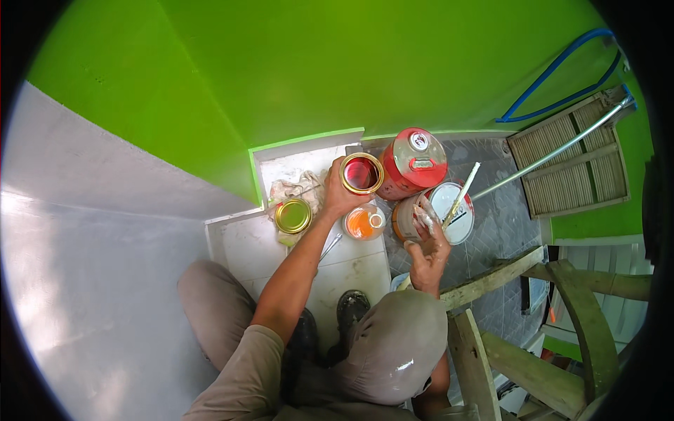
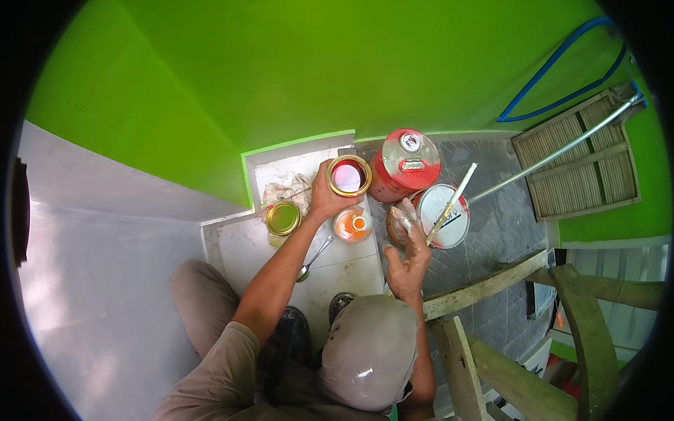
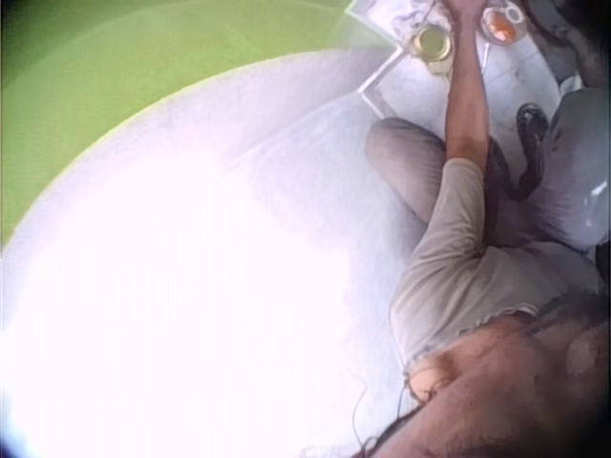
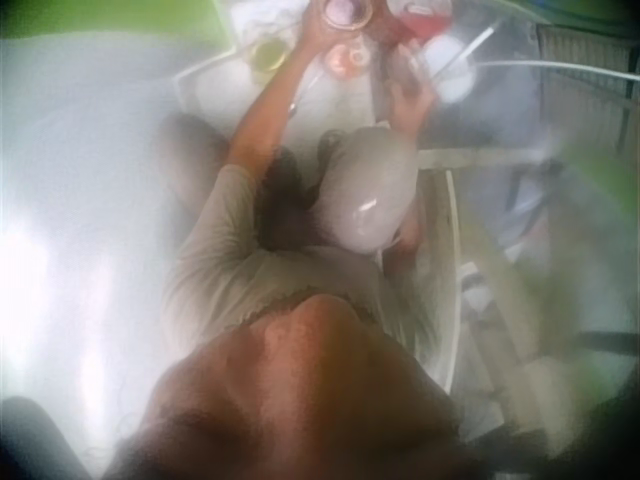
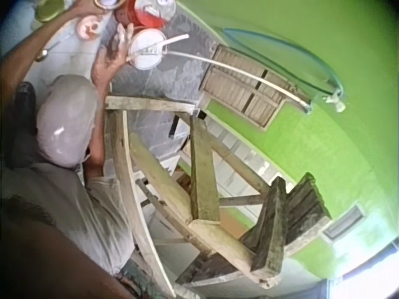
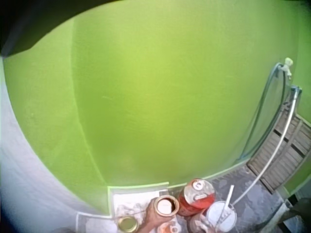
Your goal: The person sits on the floor and mixes red and orange liquids from jars and cans into a container using a spoon and cleans the tools with a cloth.
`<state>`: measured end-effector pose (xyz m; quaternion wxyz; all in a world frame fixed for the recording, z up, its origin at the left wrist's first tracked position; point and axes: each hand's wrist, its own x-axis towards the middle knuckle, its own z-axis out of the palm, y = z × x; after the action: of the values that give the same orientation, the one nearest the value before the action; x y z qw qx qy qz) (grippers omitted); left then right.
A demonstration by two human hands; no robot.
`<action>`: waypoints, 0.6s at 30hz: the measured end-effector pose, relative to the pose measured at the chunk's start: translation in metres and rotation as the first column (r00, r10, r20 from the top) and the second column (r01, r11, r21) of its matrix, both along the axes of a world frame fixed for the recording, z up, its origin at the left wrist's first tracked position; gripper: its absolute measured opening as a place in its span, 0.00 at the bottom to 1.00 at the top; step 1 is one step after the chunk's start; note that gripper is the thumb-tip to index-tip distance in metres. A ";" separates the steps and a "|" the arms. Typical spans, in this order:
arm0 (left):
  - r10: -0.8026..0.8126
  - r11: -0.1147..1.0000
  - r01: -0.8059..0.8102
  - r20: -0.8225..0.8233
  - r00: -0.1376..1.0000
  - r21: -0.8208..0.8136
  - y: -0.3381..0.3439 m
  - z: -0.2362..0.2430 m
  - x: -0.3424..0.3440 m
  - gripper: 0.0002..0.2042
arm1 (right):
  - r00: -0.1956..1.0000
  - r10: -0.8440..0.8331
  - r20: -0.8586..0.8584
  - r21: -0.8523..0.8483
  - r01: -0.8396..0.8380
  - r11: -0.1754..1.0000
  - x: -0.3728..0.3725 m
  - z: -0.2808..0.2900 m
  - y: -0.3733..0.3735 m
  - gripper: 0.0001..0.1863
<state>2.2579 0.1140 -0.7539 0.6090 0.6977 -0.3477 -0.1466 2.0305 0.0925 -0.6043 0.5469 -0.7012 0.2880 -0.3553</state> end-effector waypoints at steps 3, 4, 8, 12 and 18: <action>0.070 0.998 -0.070 0.069 0.995 0.006 0.002 -0.006 0.001 0.46 | 1.000 0.011 0.011 0.002 -0.011 1.000 0.001 -0.002 0.002 0.36; 0.036 0.999 -0.035 0.104 0.994 -0.005 0.004 -0.008 0.004 0.47 | 1.000 0.017 0.010 0.006 -0.018 1.000 0.003 -0.002 0.002 0.36; 0.015 1.000 -0.015 0.071 0.997 0.003 0.016 -0.012 0.013 0.48 | 1.000 0.006 -0.017 0.011 -0.006 1.000 0.005 -0.002 0.002 0.37; -0.031 0.999 0.032 0.049 0.998 -0.010 0.027 -0.015 0.016 0.51 | 0.998 0.033 -0.059 0.022 -0.032 0.999 0.005 -0.005 0.001 0.37; -0.080 0.994 0.080 0.005 0.997 0.071 0.032 -0.009 0.015 0.57 | 1.000 0.010 -0.012 0.034 -0.009 0.999 0.005 -0.008 0.005 0.37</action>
<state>2.2724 0.1459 -0.7632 0.5760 0.7050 -0.3723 -0.1803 2.0355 0.0972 -0.6124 0.5584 -0.6955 0.2941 -0.3434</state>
